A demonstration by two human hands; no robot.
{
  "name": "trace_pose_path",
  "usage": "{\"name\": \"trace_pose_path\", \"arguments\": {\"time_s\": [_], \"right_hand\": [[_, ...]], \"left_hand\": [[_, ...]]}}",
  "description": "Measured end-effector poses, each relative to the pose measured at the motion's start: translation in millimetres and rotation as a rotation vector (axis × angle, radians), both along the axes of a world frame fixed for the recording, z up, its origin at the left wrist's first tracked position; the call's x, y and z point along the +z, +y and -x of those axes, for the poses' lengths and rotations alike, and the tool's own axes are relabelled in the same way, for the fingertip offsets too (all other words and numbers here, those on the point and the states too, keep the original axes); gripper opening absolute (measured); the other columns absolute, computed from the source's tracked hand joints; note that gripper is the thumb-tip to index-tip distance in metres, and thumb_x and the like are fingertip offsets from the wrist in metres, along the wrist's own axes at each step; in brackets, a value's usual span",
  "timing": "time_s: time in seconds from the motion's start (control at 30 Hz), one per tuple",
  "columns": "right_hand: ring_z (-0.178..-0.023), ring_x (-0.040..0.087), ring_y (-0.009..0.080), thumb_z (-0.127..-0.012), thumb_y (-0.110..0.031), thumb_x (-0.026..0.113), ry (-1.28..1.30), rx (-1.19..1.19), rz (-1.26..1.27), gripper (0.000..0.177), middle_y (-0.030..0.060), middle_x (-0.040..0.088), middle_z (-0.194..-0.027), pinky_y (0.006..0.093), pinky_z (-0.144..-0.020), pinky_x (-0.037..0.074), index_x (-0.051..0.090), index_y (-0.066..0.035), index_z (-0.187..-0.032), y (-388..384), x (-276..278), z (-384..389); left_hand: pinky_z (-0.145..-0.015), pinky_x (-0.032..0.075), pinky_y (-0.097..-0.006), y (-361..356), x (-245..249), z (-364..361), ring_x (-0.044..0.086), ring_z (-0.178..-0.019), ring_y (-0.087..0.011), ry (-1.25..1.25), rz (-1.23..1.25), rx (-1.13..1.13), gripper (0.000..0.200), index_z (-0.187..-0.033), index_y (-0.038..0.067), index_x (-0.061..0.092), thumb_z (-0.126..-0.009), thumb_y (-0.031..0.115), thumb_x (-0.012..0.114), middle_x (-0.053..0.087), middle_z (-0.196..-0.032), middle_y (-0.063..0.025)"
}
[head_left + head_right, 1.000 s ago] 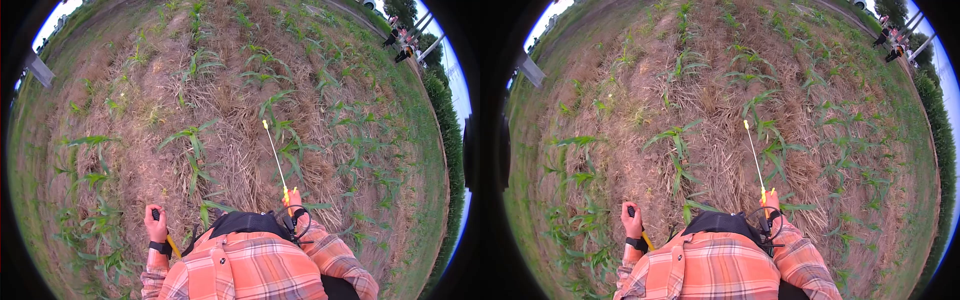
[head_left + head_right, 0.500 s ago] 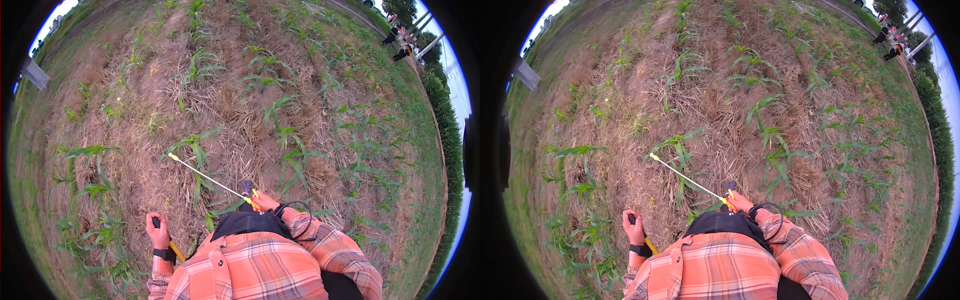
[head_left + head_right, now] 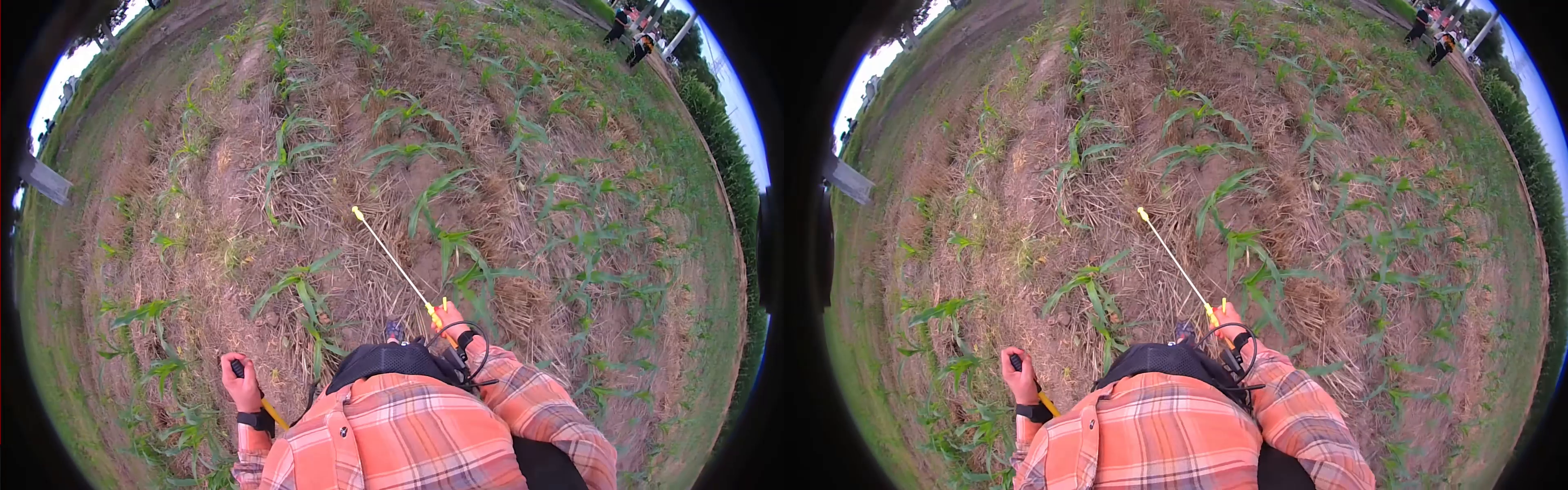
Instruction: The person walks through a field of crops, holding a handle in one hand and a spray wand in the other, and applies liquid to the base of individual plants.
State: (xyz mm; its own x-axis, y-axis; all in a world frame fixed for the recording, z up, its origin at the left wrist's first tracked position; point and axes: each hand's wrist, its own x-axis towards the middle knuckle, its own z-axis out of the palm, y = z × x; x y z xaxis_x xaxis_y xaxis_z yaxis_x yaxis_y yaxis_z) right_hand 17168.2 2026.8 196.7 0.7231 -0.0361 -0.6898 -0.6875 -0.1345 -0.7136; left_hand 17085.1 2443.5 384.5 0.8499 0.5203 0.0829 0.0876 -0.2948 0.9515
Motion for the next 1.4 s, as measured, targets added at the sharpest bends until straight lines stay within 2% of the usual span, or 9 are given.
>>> {"name": "trace_pose_path", "arguments": {"time_s": [0.27, 0.33, 0.4, 0.57, 0.63, 0.7, 0.77, 1.13, 1.4], "right_hand": [[-0.036, 0.043, 0.0140, -0.084, -0.027, 0.040, -0.085, -0.463, -0.178, 0.019, 0.0093, 0.050, -0.057, 0.0240, -0.030, 0.032, 0.034, -0.009, -0.091, -74.2, 0.0, -41.6], [-0.036, 0.042, 0.0144, -0.085, -0.024, 0.034, -0.087, -0.508, -0.116, 0.016, 0.0099, 0.049, -0.058, 0.0247, -0.030, 0.032, 0.034, -0.009, -0.090, -87.1, 3.8, -47.7], [-0.036, 0.042, 0.0139, -0.086, -0.025, 0.036, -0.137, -0.595, -0.105, 0.016, 0.0088, 0.049, -0.057, 0.0240, -0.029, 0.030, 0.033, -0.009, -0.087, -99.9, 1.7, -53.3], [-0.035, 0.042, 0.0154, -0.085, -0.028, 0.037, -0.199, -0.795, -0.065, 0.020, 0.0101, 0.050, -0.057, 0.0251, -0.029, 0.031, 0.033, -0.009, -0.087, -119.2, 10.0, -71.3], [-0.036, 0.042, 0.0154, -0.085, -0.028, 0.036, -0.191, -0.827, -0.015, 0.020, 0.0098, 0.050, -0.058, 0.0258, -0.030, 0.032, 0.034, -0.008, -0.087, -118.9, 11.6, -81.9], [-0.036, 0.042, 0.0153, -0.085, -0.027, 0.035, -0.184, -0.824, 0.010, 0.020, 0.0094, 0.049, -0.058, 0.0261, -0.030, 0.033, 0.035, -0.008, -0.088, -111.0, 11.4, -91.3], [-0.037, 0.043, 0.0152, -0.085, -0.026, 0.035, -0.177, -0.794, 0.034, 0.019, 0.0092, 0.049, -0.058, 0.0261, -0.030, 0.032, 0.036, -0.008, -0.088, -98.7, 10.3, -108.6], [-0.035, 0.043, 0.0118, -0.085, -0.028, 0.036, -0.075, -0.371, 0.096, 0.020, 0.0085, 0.051, -0.056, 0.0231, -0.029, 0.031, 0.037, -0.008, -0.088, 47.4, 33.1, -222.2], [-0.037, 0.042, 0.0066, -0.087, -0.025, 0.039, -0.073, 0.201, 0.080, 0.015, 0.0038, 0.052, -0.058, 0.0195, -0.031, 0.030, 0.036, -0.010, -0.088, 145.1, 71.0, -256.9]], "left_hand": [[-0.047, 0.028, -0.0174, -23.9, 8.3, -58.8, 0.035, -0.053, -0.0028, 0.072, 0.033, -0.051, 0.014, -0.080, 0.005, 0.044, -0.072, -0.006, 0.048, 0.040, -0.067, 0.0032], [-0.047, 0.027, -0.0173, -22.3, 5.0, -68.9, 0.034, -0.054, -0.0027, 0.067, 0.039, -0.047, 0.014, -0.080, 0.005, 0.044, -0.072, -0.006, 0.048, 0.040, -0.067, 0.0033], [-0.036, 0.026, -0.0146, -9.0, -6.2, -75.4, 0.034, -0.042, -0.0012, -0.005, -0.127, -0.108, 0.015, -0.084, 0.008, 0.041, -0.076, -0.003, 0.046, 0.042, -0.065, 0.0024], [-0.036, 0.026, -0.0148, -4.2, -5.2, -100.3, 0.034, -0.042, -0.0013, 0.045, -0.092, -0.109, 0.014, -0.084, 0.007, 0.042, -0.076, -0.003, 0.046, 0.041, -0.063, 0.0033], [-0.048, 0.027, -0.0175, -12.6, 14.8, -118.3, 0.034, -0.055, -0.0032, 0.164, 0.020, -0.076, 0.012, -0.079, 0.005, 0.044, -0.073, -0.004, 0.049, 0.040, -0.065, 0.0033], [-0.049, 0.028, -0.0177, 0.7, 4.3, -133.2, 0.035, -0.055, -0.0036, 0.136, -0.020, -0.084, 0.012, -0.079, 0.005, 0.045, -0.073, -0.003, 0.049, 0.040, -0.065, 0.0031], [-0.052, 0.029, -0.0182, 20.2, -14.1, -151.2, 0.036, -0.057, -0.0046, 0.098, -0.082, -0.096, 0.012, -0.080, 0.005, 0.046, -0.072, -0.002, 0.050, 0.040, -0.066, 0.0031], [-0.051, 0.032, -0.0171, 82.5, 5.8, -210.5, 0.039, -0.057, -0.0039, 0.079, 0.116, -0.006, 0.013, -0.081, 0.005, 0.045, -0.072, -0.002, 0.049, 0.044, -0.067, 0.0023], [-0.050, 0.031, -0.0185, 113.1, -6.6, -231.5, 0.038, -0.055, -0.0047, 0.101, 0.086, 0.026, 0.012, -0.080, 0.006, 0.045, -0.071, -0.001, 0.050, 0.041, -0.063, 0.0030]]}}
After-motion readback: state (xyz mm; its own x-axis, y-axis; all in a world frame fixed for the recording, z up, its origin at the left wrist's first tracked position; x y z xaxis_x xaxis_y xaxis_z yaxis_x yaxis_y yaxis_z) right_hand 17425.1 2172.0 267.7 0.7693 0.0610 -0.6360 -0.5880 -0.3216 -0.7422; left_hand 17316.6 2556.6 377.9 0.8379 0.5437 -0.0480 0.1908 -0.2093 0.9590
